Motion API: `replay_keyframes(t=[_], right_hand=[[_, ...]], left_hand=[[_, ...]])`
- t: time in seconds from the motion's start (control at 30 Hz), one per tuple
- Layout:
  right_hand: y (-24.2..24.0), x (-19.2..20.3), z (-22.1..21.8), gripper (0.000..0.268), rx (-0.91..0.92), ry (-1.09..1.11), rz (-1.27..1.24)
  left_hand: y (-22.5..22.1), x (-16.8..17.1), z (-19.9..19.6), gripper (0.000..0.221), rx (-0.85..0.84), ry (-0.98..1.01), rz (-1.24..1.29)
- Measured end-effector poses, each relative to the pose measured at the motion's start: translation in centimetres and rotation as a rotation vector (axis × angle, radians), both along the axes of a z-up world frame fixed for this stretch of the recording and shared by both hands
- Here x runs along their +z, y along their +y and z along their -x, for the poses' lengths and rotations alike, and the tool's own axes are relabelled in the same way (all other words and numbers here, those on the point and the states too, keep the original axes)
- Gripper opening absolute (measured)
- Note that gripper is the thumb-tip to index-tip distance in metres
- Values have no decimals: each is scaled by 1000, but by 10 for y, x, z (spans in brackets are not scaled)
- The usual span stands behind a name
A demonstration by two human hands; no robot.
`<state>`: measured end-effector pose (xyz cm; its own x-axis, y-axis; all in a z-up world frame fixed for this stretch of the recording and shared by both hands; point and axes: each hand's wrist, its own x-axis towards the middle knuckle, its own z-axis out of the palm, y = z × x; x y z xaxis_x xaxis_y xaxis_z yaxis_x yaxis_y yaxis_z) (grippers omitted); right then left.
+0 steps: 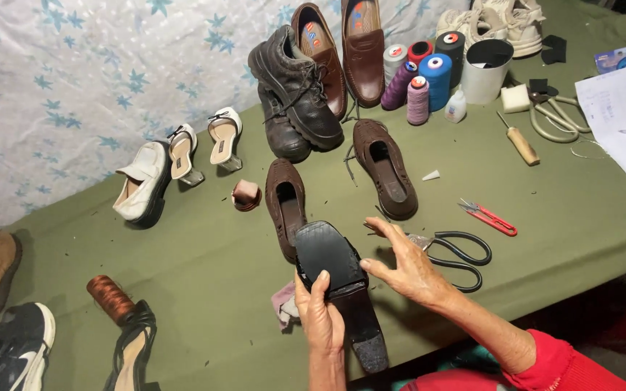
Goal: Trimming a new rubber sole with scissors to fit a sandal, applying adhesive, and pressing it into place to repair the shoe.
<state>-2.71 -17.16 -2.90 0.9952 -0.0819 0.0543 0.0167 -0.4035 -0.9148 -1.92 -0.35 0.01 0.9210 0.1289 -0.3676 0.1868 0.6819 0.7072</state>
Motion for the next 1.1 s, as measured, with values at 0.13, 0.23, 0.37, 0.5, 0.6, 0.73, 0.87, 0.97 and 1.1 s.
replay_keyframes(t=[0.13, 0.23, 0.37, 0.5, 0.6, 0.73, 0.87, 0.97, 1.1], right_hand=[[-4, 12, 8, 61, -52, -27, 40], [-16, -2, 4, 54, -107, -45, 72], [-18, -7, 0, 50, -71, 57, 195], [30, -26, -9, 55, 323, -37, 350], [79, -31, -21, 71, 470, -186, 458], [132, -25, -27, 94, 538, -315, 606], [143, -21, -31, 16, 513, -476, 485], [116, 11, -37, 14, 101, 508, -804], [55, -36, -56, 35, 179, -118, 64]], left_hand=[[3, -16, -3, 64, -18, -46, -15], [15, -31, -5, 81, 107, 89, -102], [62, -26, 7, 63, 188, -4, -65], [106, 9, 21, 63, 362, 10, -184], [133, 21, 25, 67, 455, 59, -258], [152, 28, 31, 69, 447, 69, -267], [155, 10, 29, 64, 488, 62, -212], [165, -36, 23, 51, 462, 54, -87], [154, -84, 13, 34, 216, 82, 222]])
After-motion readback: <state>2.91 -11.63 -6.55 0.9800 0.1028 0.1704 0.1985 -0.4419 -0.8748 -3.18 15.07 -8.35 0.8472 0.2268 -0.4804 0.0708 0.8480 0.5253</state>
